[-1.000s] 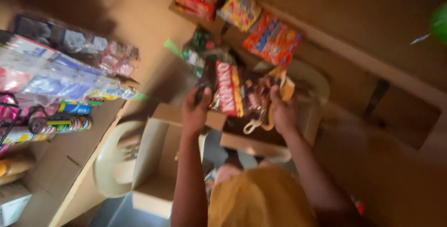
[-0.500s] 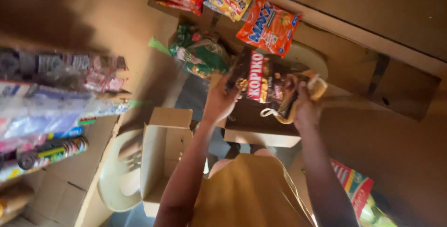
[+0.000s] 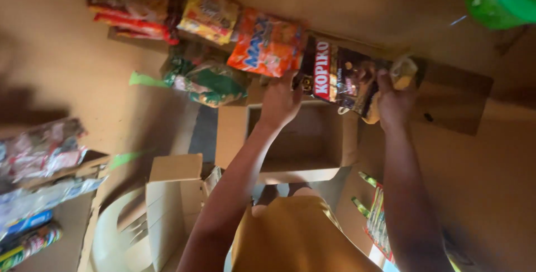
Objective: Wiping grocery products with a cloth and organizing them into boxes or on shelves.
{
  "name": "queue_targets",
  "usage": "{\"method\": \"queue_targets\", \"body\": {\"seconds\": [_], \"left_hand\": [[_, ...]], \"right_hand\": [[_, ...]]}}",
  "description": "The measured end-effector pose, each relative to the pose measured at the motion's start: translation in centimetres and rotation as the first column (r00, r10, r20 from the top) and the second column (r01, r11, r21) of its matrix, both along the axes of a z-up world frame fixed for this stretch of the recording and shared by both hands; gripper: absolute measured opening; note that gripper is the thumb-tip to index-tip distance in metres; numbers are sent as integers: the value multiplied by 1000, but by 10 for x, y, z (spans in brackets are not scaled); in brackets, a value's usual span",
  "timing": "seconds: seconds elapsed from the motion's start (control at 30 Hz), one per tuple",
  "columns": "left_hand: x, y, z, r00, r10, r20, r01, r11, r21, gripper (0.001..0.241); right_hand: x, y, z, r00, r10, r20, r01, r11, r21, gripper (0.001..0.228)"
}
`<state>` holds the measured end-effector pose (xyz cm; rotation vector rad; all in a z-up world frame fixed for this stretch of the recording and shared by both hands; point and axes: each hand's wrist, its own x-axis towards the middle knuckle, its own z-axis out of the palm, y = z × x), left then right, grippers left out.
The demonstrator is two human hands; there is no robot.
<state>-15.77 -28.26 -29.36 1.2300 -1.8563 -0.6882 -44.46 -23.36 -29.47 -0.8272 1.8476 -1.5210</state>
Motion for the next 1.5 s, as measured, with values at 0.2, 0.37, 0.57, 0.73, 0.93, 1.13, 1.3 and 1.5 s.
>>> {"method": "queue_targets", "body": {"seconds": [0.2, 0.37, 0.57, 0.73, 0.93, 1.13, 1.3, 1.5], "left_hand": [[-19, -20, 0, 999, -17, -48, 18, 999, 29, 37], [-18, -25, 19, 998, 14, 69, -6, 993, -115, 50], [-32, -19, 22, 961, 26, 276, 30, 980, -196, 52], [-46, -15, 25, 930, -56, 364, 168, 945, -281, 64], [-45, -19, -6, 872, 4, 489, 146, 952, -269, 58], [-45, -18, 2, 867, 31, 497, 110, 961, -253, 62], [-42, -21, 17, 869, 4, 495, 101, 977, -186, 74], [-36, -20, 1, 881, 36, 472, 74, 974, -213, 73]], "right_hand": [[-19, -16, -17, 944, 65, -324, -88, 995, -56, 43], [-12, -26, 0, 872, 106, -478, -127, 992, -12, 57], [3, -30, 30, 811, 138, -569, -75, 988, 132, 69], [19, -15, 25, 693, 179, -699, -6, 970, 242, 66], [38, -3, 20, 532, 273, -802, -397, 916, 49, 77], [47, -19, 30, 510, 310, -803, -495, 869, 21, 73], [52, -18, 47, 479, 357, -802, -462, 879, 115, 74], [49, -20, 32, 512, 387, -767, -462, 877, 133, 76]]}}
